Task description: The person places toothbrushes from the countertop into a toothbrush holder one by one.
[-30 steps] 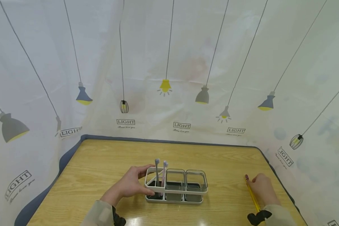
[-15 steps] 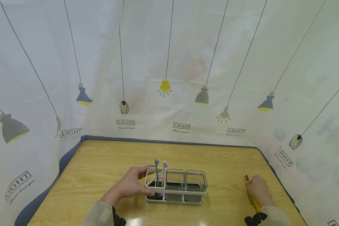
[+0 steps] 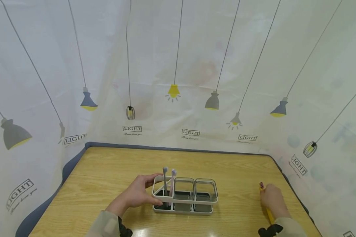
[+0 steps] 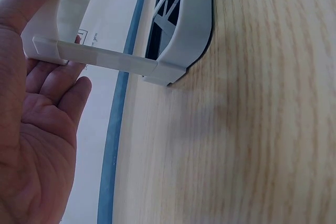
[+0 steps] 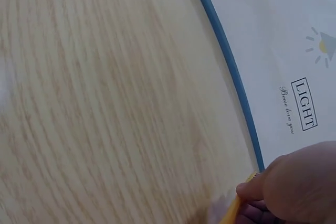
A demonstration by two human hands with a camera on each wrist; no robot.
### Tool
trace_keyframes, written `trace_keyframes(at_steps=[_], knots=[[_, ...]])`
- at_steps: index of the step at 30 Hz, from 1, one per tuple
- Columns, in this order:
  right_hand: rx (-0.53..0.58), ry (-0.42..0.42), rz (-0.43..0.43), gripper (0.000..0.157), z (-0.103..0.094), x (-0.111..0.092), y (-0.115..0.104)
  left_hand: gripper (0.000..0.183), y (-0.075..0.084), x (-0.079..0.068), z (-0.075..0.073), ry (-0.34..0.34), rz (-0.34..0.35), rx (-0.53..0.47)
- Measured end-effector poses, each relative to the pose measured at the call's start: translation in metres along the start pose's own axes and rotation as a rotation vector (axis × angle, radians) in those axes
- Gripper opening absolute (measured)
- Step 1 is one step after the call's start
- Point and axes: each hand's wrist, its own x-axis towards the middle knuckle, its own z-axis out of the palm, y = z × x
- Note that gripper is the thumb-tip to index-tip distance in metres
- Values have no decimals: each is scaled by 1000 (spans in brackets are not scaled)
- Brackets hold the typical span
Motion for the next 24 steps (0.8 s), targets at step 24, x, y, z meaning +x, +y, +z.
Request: trace_keyframes(at_steps=[24], knots=[[124,212,-128,32,-31,-16,-47,102,-2,0,-1,-6,4,2]])
